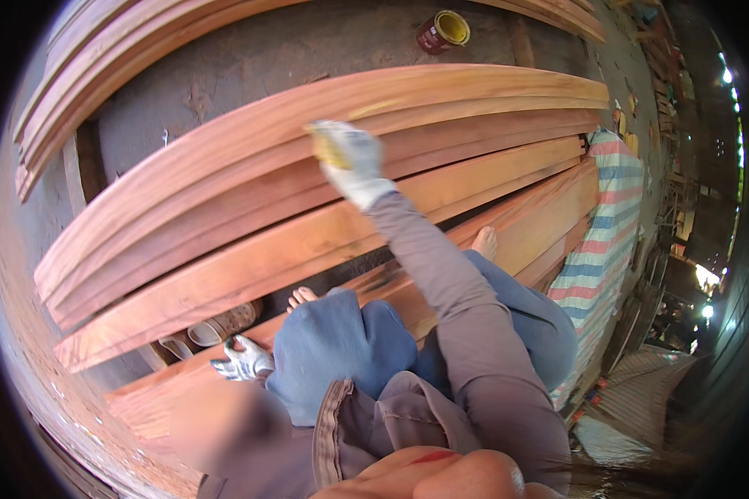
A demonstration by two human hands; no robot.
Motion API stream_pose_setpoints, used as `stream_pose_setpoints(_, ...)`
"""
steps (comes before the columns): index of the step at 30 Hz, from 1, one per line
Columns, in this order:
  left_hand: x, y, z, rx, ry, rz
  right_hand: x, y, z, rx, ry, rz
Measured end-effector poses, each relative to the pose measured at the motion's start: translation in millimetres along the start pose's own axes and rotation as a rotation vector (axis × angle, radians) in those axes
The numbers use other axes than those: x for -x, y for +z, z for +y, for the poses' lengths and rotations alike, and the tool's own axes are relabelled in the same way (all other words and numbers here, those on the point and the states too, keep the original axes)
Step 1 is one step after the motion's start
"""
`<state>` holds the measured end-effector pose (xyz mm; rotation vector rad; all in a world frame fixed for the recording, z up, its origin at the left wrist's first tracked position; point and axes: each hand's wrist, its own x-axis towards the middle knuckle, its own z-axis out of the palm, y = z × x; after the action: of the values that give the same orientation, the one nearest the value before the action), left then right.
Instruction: The person applies a yellowish wood finish to several long wooden planks using a yellow brush. They dip the brush into a can of finish and spread it evenly across the surface of each plank, moving from one plank to the next.
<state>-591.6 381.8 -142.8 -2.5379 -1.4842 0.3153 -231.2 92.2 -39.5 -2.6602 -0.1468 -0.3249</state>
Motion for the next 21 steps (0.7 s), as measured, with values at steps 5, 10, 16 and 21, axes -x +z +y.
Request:
stream_pose_setpoints(5, 9, -3, -3, 0.002, -0.002, 0.005, -5, -120, 194, 0.428, 0.712, 0.254)
stream_pose_setpoints(10, 7, 1, -5, -0.006, 0.012, 0.006, -4, -135, 283, 0.577, 0.636, 0.119)
stream_pose_setpoints(16, 5, 3, -16, -0.060, 0.055, -0.010, -4, -76, 148, 0.453, 0.312, -0.009)
stream_pose_setpoints(21, 6, 2, -5, -0.047, 0.034, -0.054, 13, -28, 43, 0.440, 0.233, -0.252)
